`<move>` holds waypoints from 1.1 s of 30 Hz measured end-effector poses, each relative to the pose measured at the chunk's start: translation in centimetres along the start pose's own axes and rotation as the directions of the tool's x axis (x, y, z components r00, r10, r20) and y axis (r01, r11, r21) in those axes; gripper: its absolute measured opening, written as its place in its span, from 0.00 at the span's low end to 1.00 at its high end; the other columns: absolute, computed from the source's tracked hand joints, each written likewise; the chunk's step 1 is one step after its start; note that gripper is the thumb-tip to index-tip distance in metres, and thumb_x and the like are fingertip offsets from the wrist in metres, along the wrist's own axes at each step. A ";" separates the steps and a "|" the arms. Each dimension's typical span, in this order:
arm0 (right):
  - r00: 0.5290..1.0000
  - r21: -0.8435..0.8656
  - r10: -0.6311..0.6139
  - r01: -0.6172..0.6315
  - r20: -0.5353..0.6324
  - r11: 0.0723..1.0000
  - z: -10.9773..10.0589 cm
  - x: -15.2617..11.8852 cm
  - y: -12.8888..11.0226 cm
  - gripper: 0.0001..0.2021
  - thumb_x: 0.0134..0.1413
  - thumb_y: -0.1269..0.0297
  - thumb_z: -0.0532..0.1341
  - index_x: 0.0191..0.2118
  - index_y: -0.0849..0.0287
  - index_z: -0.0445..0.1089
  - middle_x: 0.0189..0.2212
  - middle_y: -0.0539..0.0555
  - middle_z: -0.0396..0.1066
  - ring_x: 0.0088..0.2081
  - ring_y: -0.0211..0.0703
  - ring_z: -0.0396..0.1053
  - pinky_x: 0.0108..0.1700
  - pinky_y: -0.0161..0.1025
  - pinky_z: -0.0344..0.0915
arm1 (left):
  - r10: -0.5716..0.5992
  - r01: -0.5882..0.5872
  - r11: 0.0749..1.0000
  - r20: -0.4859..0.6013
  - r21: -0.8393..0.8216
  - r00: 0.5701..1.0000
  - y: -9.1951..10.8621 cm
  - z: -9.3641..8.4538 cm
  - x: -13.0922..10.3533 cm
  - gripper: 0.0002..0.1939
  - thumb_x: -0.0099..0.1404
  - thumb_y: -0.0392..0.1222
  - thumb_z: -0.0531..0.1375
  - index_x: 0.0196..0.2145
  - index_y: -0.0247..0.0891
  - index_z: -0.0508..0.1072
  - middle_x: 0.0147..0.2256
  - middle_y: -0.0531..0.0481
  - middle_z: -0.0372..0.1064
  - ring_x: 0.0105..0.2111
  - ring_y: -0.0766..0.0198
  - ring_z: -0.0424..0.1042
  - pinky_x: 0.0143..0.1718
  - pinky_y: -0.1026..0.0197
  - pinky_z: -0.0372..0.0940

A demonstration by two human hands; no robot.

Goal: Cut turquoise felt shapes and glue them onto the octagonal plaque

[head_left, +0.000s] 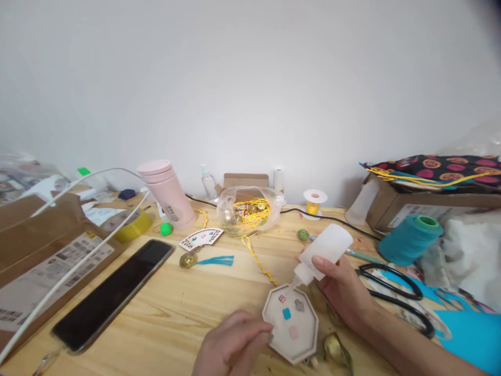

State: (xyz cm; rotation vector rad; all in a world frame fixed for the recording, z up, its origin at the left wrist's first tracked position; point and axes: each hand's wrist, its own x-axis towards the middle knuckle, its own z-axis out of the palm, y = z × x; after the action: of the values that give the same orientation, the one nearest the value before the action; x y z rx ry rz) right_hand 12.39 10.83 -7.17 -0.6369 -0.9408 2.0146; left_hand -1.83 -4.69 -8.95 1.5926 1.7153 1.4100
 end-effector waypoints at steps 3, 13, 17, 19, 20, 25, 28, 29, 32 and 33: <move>1.000 0.062 0.018 -0.019 0.008 0.998 -0.1 0.2 0.0 0.09 0.36 0.65 0.70 0.28 0.59 0.73 0.26 0.50 0.74 0.29 0.40 0.70 0.33 0.33 0.67 | -0.185 0.184 0.980 -0.004 -0.078 0.983 0.5 0.1 0.9 0.06 0.57 0.38 0.59 0.30 0.45 0.77 0.25 0.54 0.73 0.27 0.67 0.71 0.29 0.70 0.65; 1.000 0.116 -0.015 0.012 0.024 0.993 -0.2 0.6 -0.2 0.10 0.38 0.64 0.69 0.29 0.59 0.71 0.27 0.49 0.73 0.29 0.39 0.69 0.33 0.32 0.67 | -0.530 0.533 0.842 0.049 -0.087 0.846 1.6 -0.2 2.7 0.05 0.52 0.39 0.61 0.21 0.37 0.72 0.20 0.55 0.72 0.23 0.66 0.69 0.25 0.69 0.62; 0.999 0.110 -0.010 0.007 0.033 0.994 -0.3 0.5 -0.2 0.10 0.39 0.65 0.69 0.30 0.59 0.71 0.27 0.50 0.73 0.30 0.38 0.69 0.33 0.31 0.66 | -0.448 0.438 0.891 0.069 0.118 0.891 1.6 -0.2 2.8 0.05 0.53 0.39 0.59 0.22 0.37 0.72 0.22 0.54 0.69 0.24 0.64 0.67 0.26 0.66 0.62; 1.000 0.120 -0.009 0.006 0.030 0.993 -0.3 0.5 -0.2 0.09 0.39 0.66 0.69 0.29 0.59 0.71 0.26 0.49 0.73 0.29 0.38 0.69 0.33 0.31 0.66 | -0.406 0.380 0.904 0.113 0.195 0.907 1.7 -0.2 3.0 0.05 0.54 0.37 0.58 0.23 0.38 0.73 0.23 0.53 0.68 0.26 0.63 0.68 0.27 0.65 0.62; 1.000 0.121 -0.010 0.006 0.028 0.993 -0.3 0.5 -0.2 0.09 0.39 0.66 0.69 0.29 0.59 0.70 0.26 0.49 0.73 0.29 0.39 0.69 0.33 0.31 0.66 | -0.384 0.350 0.911 0.136 0.220 0.913 1.8 -0.1 3.1 0.05 0.54 0.37 0.58 0.23 0.38 0.73 0.24 0.53 0.68 0.26 0.63 0.68 0.28 0.64 0.62; 0.999 0.112 -0.006 0.001 0.044 0.994 -0.2 0.5 -0.2 0.10 0.39 0.66 0.69 0.30 0.60 0.70 0.28 0.51 0.74 0.32 0.42 0.70 0.33 0.32 0.67 | -0.299 0.231 0.929 0.218 0.289 0.929 2.1 0.0 3.8 0.08 0.55 0.33 0.58 0.21 0.39 0.73 0.26 0.52 0.69 0.32 0.62 0.69 0.34 0.63 0.63; 0.998 0.129 -0.006 -0.001 0.058 0.992 -0.1 0.6 -0.2 0.10 0.39 0.67 0.69 0.31 0.60 0.70 0.29 0.51 0.74 0.32 0.41 0.70 0.33 0.32 0.67 | -0.302 0.212 0.915 0.237 0.342 0.923 2.3 0.1 4.3 0.07 0.55 0.32 0.58 0.22 0.39 0.73 0.27 0.52 0.70 0.33 0.60 0.69 0.35 0.61 0.63; 0.998 0.132 -0.007 -0.001 0.060 0.991 -0.1 0.6 -0.2 0.10 0.39 0.67 0.69 0.30 0.60 0.70 0.28 0.50 0.74 0.31 0.41 0.70 0.33 0.31 0.67 | -0.303 0.210 0.913 0.239 0.349 0.923 2.4 0.1 4.4 0.07 0.55 0.32 0.58 0.22 0.39 0.73 0.27 0.52 0.70 0.33 0.60 0.69 0.35 0.61 0.63; 0.998 0.132 -0.008 0.000 0.066 0.991 -0.1 0.5 -0.2 0.09 0.39 0.67 0.69 0.29 0.61 0.70 0.26 0.50 0.74 0.29 0.39 0.70 0.32 0.31 0.67 | -0.304 0.203 0.908 0.241 0.367 0.922 2.5 0.1 4.7 0.07 0.56 0.32 0.57 0.23 0.39 0.72 0.29 0.52 0.70 0.34 0.60 0.69 0.37 0.60 0.63; 0.998 0.132 -0.011 0.002 0.066 0.991 -0.2 0.5 -0.2 0.09 0.39 0.67 0.69 0.30 0.61 0.70 0.26 0.50 0.74 0.30 0.40 0.70 0.32 0.31 0.67 | -0.303 0.199 0.905 0.243 0.376 0.921 2.5 0.1 4.7 0.07 0.56 0.32 0.57 0.23 0.39 0.72 0.29 0.52 0.70 0.34 0.60 0.69 0.37 0.60 0.62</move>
State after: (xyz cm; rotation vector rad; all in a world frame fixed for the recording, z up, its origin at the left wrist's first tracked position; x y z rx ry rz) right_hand 12.33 11.41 -7.13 -0.4962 -0.8389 2.0837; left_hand -1.78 -0.78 -5.27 1.5803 1.9700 0.7283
